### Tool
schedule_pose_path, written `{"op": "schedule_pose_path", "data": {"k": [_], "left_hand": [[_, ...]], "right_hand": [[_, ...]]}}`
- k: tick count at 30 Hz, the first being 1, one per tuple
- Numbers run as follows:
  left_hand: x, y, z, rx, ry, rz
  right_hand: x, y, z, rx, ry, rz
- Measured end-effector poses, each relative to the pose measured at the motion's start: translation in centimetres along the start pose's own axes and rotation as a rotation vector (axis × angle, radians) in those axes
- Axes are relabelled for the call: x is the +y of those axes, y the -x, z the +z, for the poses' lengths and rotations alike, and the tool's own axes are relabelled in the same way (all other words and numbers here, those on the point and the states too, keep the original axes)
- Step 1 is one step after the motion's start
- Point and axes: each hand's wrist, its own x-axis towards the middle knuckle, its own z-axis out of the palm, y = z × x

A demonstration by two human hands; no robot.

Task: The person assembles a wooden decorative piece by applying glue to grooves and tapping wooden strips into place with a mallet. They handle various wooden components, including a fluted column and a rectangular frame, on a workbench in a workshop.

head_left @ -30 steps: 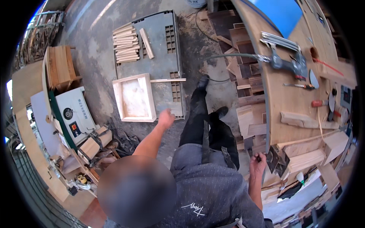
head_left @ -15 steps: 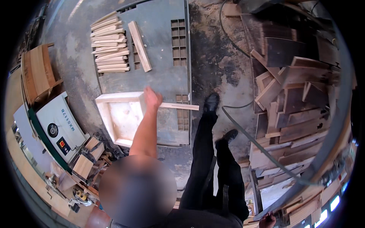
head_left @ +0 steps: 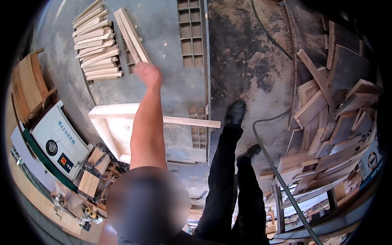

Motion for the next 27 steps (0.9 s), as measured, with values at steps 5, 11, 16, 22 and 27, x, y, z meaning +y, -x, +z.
{"op": "schedule_pose_path", "data": {"k": [5, 11, 16, 22, 27], "left_hand": [[-1.8, 0.8, 0.5, -0.355, 0.024, 0.036], [3.8, 11.0, -13.6, -1.03, 1.414, -0.467], [8.8, 20.9, -30.0, -1.051, 1.624, -0.145], [10.9, 36.3, -54.2, -1.187, 1.914, 0.322], [15.7, 43.0, -66.3, -1.211, 1.848, 0.39]], "right_hand": [[0.1, -0.4, -1.0, -0.06, -0.016, 0.006], [-0.2, -2.3, -5.6, -0.272, -0.059, -0.007], [4.3, -3.0, -6.1, -0.254, -0.207, -0.132], [2.9, -5.4, -6.4, -0.347, -0.177, -0.197], [4.0, -3.2, -7.3, -0.421, 0.019, -0.319]]}}
